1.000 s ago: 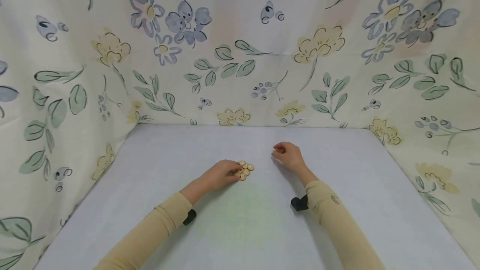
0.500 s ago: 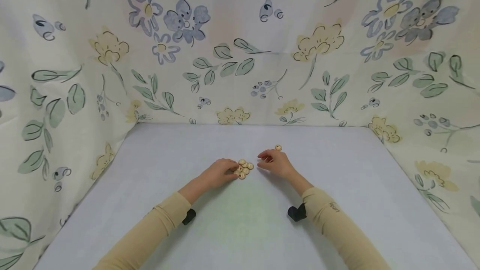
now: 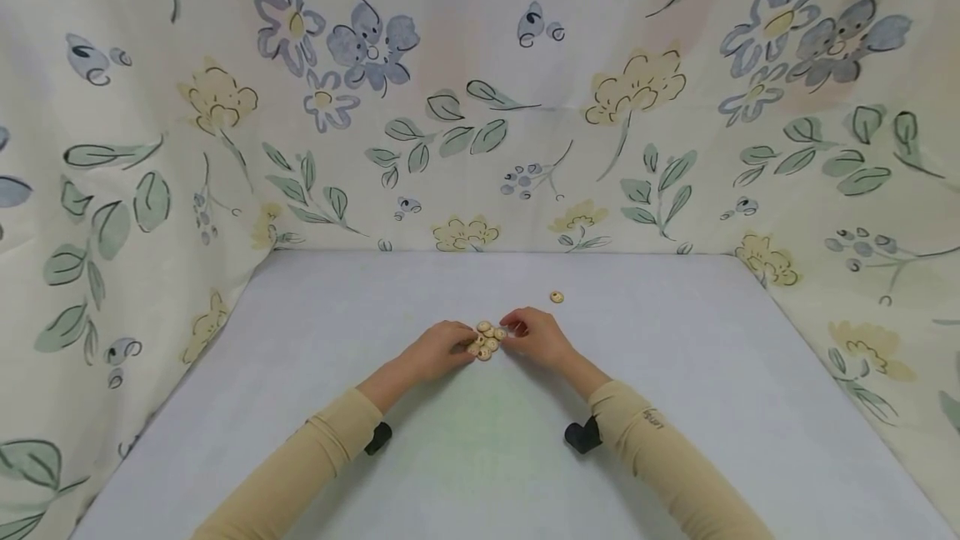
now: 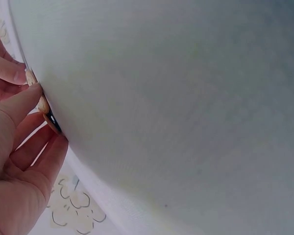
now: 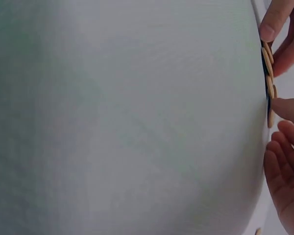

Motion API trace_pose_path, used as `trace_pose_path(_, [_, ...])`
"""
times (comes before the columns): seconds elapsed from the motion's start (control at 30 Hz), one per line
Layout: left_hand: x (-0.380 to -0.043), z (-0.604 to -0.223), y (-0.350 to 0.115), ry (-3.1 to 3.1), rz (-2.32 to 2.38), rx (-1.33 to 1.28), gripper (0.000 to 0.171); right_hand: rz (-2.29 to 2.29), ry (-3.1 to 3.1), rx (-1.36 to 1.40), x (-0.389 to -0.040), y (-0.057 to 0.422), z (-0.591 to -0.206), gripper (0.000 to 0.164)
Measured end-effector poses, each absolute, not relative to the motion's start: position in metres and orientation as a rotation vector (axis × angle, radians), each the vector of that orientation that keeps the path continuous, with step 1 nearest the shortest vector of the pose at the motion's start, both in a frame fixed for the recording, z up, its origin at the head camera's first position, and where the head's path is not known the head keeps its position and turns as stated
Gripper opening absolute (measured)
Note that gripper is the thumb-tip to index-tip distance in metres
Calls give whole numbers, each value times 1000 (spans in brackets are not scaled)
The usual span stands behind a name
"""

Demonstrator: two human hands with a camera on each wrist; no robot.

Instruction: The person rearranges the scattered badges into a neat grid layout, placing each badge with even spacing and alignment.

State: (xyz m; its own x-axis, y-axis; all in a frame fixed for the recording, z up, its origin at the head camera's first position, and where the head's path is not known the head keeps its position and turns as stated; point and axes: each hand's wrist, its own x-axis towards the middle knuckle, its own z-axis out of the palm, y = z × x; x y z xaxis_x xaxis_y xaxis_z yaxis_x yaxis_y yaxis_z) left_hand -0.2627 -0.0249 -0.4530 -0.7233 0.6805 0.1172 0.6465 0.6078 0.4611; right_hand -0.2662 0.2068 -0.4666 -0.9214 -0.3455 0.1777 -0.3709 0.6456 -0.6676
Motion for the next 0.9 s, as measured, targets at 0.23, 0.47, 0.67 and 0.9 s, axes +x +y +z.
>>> trace_pose_path(0.23, [-262,-453,-24,2767,749,1115,30,1120,-2835,591,-266,204,-469,26])
trace_pose_path(0.47, [-261,-451,-22,2759,760,1074,30,1136,-2836,568,-266,203,-469,24])
trace_pose_path(0.67, [-260,-448,-22,2760,765,1045,32,1148,-2824,567,-267,203,-469,22])
trace_pose_path(0.9, [-260,-447,-21,2751,763,1006,33,1159,-2836,555,-267,203,-468,21])
